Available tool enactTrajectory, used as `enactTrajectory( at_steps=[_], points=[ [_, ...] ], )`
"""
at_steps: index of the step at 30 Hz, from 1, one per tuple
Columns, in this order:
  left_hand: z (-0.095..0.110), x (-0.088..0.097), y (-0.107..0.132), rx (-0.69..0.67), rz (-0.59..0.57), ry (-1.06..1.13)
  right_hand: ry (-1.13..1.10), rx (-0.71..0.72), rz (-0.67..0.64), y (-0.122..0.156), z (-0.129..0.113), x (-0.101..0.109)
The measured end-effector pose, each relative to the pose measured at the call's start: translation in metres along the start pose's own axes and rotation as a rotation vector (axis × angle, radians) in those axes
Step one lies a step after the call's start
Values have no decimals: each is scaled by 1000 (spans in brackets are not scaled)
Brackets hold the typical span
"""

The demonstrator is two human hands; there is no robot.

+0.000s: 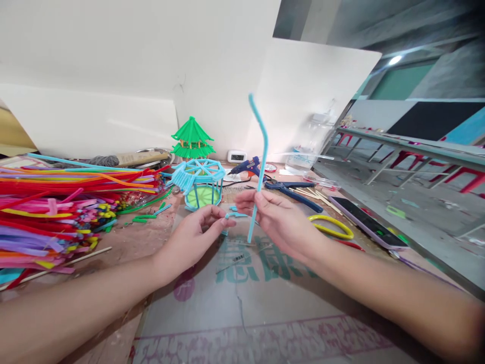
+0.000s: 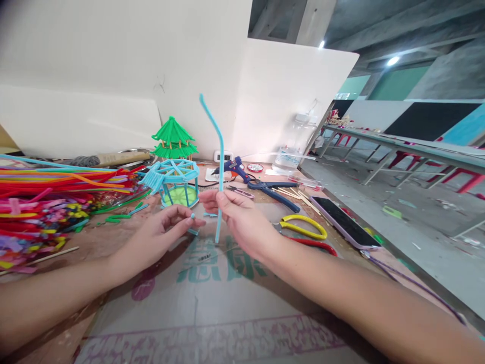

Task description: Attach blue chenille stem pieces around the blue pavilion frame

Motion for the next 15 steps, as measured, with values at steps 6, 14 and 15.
enactTrajectory(
  at_steps=[6,14,15],
  points=[
    [5,0,1,-17,-6,-30,306,18,33,2,4,2],
    [3,-4,0,-35,-70,14,347,6,46,2,22,0],
    [2,-4,0,-40,-64,14,341,13,46,2,22,-1]
  ],
)
Point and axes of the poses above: each hand's wrist, its own y-axis away from the middle knuckle, its own x-axis out of the back of the hand, z = x × y, the point moved 9 cm from there along -y, towards the middle knuckle, and after that the axes turned 3 degrees about -x, right-handed, at the moved point
